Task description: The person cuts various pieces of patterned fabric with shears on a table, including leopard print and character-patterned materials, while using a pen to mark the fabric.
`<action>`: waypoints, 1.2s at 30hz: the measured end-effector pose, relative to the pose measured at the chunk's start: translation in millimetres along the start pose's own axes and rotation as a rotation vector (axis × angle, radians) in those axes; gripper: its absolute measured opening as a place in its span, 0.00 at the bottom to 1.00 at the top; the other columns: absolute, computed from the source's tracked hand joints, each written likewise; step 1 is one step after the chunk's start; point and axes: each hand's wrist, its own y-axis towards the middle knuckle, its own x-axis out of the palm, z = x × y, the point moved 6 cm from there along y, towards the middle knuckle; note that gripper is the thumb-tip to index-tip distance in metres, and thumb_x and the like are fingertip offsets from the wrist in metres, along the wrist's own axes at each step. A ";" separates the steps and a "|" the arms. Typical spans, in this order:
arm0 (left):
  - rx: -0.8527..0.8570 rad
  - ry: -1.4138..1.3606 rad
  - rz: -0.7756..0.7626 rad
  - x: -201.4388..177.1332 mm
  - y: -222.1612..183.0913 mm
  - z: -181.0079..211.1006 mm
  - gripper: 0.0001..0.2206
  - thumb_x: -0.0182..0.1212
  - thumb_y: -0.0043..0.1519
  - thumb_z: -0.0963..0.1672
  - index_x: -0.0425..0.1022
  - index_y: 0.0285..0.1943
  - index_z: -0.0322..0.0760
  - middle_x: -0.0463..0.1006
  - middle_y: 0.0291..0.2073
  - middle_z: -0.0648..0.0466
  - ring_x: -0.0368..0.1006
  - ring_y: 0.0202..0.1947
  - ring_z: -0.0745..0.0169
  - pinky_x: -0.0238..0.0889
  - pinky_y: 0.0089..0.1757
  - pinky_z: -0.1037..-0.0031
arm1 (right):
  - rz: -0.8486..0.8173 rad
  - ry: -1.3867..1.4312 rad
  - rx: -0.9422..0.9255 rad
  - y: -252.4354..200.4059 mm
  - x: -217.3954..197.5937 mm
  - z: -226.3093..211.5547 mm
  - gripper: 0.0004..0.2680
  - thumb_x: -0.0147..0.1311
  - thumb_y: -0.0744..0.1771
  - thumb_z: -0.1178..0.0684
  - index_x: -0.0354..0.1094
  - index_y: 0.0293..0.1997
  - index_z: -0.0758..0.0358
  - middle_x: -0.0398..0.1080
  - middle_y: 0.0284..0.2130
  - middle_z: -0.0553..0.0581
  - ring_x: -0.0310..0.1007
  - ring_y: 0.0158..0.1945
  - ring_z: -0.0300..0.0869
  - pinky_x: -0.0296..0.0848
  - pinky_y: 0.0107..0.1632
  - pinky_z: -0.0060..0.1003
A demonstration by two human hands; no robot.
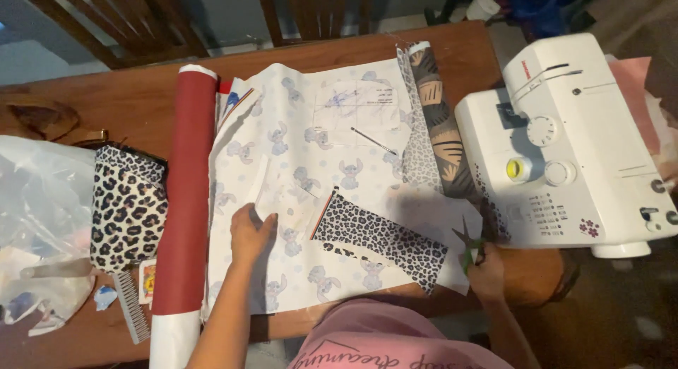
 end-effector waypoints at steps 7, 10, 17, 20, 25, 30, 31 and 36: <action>-0.285 0.141 0.079 12.6 61.2 -32.1 0.41 0.77 0.50 0.58 0.65 0.68 0.38 0.70 0.58 0.37 0.66 0.62 0.33 0.61 0.55 0.44 | 0.042 -0.023 -0.167 -37.6 -14.4 -55.1 0.13 0.56 0.66 0.63 0.67 0.56 0.75 0.72 0.44 0.74 0.73 0.52 0.58 0.74 0.56 0.53; -0.299 0.247 -0.002 32.3 85.1 -64.9 0.34 0.76 0.51 0.56 0.71 0.65 0.46 0.78 0.51 0.43 0.73 0.56 0.35 0.63 0.52 0.46 | 0.014 0.036 -0.142 -36.1 -14.8 -54.9 0.16 0.55 0.66 0.61 0.65 0.61 0.73 0.70 0.49 0.74 0.70 0.57 0.60 0.71 0.61 0.54; 0.109 0.045 0.189 0.6 -2.6 79.3 0.09 0.63 0.61 0.46 0.76 0.48 0.43 0.82 0.31 0.40 0.80 0.33 0.38 0.71 0.36 0.54 | -0.038 0.073 0.010 -25.3 -12.8 -39.2 0.19 0.61 0.66 0.49 0.65 0.61 0.67 0.72 0.48 0.73 0.73 0.55 0.60 0.76 0.55 0.54; 0.258 0.046 0.025 35.6 -90.9 174.4 0.08 0.66 0.56 0.46 0.75 0.42 0.50 0.85 0.30 0.47 0.83 0.33 0.43 0.74 0.36 0.57 | -0.037 0.099 0.037 -28.6 -13.4 -45.4 0.19 0.58 0.67 0.51 0.63 0.64 0.68 0.73 0.48 0.73 0.73 0.57 0.60 0.75 0.56 0.53; 0.672 0.209 -0.404 145.3 -145.2 193.5 0.27 0.68 0.56 0.49 0.64 0.62 0.44 0.71 0.58 0.38 0.66 0.60 0.34 0.60 0.55 0.46 | -0.057 0.143 0.011 -31.6 -14.9 -44.4 0.19 0.62 0.64 0.51 0.66 0.59 0.67 0.73 0.45 0.75 0.73 0.54 0.62 0.76 0.54 0.54; 0.948 0.552 -0.361 210.2 -161.3 149.1 0.58 0.77 0.45 0.62 0.46 0.80 0.40 0.44 0.77 0.38 0.36 0.76 0.31 0.32 0.65 0.35 | -0.034 0.329 0.140 -33.2 -13.3 -49.2 0.21 0.66 0.59 0.56 0.70 0.57 0.64 0.76 0.48 0.62 0.76 0.47 0.50 0.72 0.46 0.42; 1.001 0.591 -0.259 213.0 -161.7 145.2 0.56 0.71 0.48 0.63 0.45 0.81 0.40 0.44 0.78 0.40 0.38 0.76 0.33 0.32 0.66 0.38 | -0.043 0.471 0.144 -35.2 -13.5 -52.9 0.16 0.64 0.58 0.60 0.72 0.50 0.67 0.75 0.41 0.61 0.74 0.42 0.47 0.70 0.42 0.41; 1.013 0.472 -0.283 211.2 -163.3 146.7 0.51 0.65 0.52 0.64 0.49 0.79 0.38 0.45 0.78 0.39 0.38 0.76 0.32 0.27 0.67 0.38 | -0.043 0.763 0.138 -30.3 -8.5 -43.3 0.05 0.58 0.62 0.62 0.70 0.39 0.70 0.67 0.27 0.56 0.63 0.30 0.41 0.61 0.32 0.38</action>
